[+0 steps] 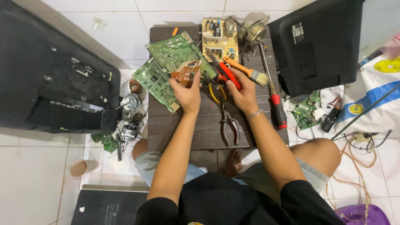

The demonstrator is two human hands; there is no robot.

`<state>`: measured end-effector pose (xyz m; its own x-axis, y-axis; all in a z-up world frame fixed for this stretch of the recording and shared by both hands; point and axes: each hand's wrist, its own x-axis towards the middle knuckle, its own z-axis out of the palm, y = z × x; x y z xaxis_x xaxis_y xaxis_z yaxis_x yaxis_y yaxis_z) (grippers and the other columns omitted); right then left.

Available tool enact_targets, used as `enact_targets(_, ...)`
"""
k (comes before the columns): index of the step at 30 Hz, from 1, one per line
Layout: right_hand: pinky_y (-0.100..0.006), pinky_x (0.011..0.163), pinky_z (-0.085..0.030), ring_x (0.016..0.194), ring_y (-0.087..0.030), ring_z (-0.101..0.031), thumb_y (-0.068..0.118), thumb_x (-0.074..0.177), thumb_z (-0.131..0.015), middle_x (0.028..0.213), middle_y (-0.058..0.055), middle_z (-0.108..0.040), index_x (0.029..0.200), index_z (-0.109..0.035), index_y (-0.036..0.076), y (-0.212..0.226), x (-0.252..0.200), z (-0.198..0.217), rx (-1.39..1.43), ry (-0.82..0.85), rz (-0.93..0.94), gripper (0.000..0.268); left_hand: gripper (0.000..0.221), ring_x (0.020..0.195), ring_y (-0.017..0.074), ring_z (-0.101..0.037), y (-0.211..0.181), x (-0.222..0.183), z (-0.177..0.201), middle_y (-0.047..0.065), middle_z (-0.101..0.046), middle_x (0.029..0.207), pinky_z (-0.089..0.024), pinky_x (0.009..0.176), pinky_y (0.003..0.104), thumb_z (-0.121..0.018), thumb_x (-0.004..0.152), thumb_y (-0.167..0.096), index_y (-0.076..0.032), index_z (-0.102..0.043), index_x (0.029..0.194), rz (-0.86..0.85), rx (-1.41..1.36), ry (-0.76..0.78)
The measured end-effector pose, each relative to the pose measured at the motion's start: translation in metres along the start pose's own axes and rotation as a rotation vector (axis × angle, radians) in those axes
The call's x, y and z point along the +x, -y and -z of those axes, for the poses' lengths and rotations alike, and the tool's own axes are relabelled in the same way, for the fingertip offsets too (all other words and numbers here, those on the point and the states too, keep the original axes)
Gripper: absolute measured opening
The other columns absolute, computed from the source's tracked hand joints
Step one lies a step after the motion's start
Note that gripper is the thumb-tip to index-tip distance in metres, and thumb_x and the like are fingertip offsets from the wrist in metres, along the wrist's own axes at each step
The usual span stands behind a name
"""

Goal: The person sits on the floor at a low table salvaging parts from circuit boards. They use a soldering iron to melt solder on a small board, pull components free with pliers, set boards aside, and later brush dust off a board and handle a removed component by hand.

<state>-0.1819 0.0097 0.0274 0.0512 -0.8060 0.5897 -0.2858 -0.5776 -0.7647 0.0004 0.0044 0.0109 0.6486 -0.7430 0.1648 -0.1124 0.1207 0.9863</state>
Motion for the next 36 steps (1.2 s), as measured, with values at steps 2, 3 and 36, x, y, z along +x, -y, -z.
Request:
enact_targets(2, -0.032, 0.050, -0.051, 0.054, -0.024, -0.068, 0.009, 0.094, -0.073, 0.091, -0.016, -0.073, 0.132, -0.071, 0.008, -0.002, 0.002, 0.001, -0.011, 0.008, 0.002, 0.037, 0.059, 0.059, 0.0186, -0.074, -0.016, 0.001, 0.002, 0.007, -0.073, 0.071, -0.057, 0.055, 0.033, -0.089, 0.083, -0.037, -0.008, -0.049, 0.115, -0.001, -0.010, 0.015)
enact_targets(3, -0.029, 0.048, -0.051, 0.052, -0.020, -0.068, 0.011, 0.093, -0.075, 0.089, -0.011, -0.073, 0.131, -0.073, 0.012, -0.004, 0.001, 0.002, -0.028, 0.012, -0.006, 0.038, 0.056, 0.057, 0.0154, -0.073, -0.024, -0.001, 0.004, 0.005, -0.073, 0.067, -0.058, 0.055, 0.030, -0.086, 0.087, -0.033, -0.006, -0.049, 0.118, 0.005, -0.017, 0.039)
enact_targets(36, -0.049, 0.085, -0.054, 0.102, -0.043, -0.070, 0.018, 0.095, -0.077, 0.111, -0.016, -0.076, 0.126, -0.075, 0.015, -0.004, -0.004, 0.003, -0.197, 0.197, 0.007, 0.032, 0.032, 0.058, 0.0136, -0.065, 0.013, 0.002, 0.006, 0.004, -0.061, 0.071, -0.053, 0.058, 0.026, -0.050, 0.110, -0.026, -0.004, -0.039, 0.130, -0.226, -0.341, 0.211)
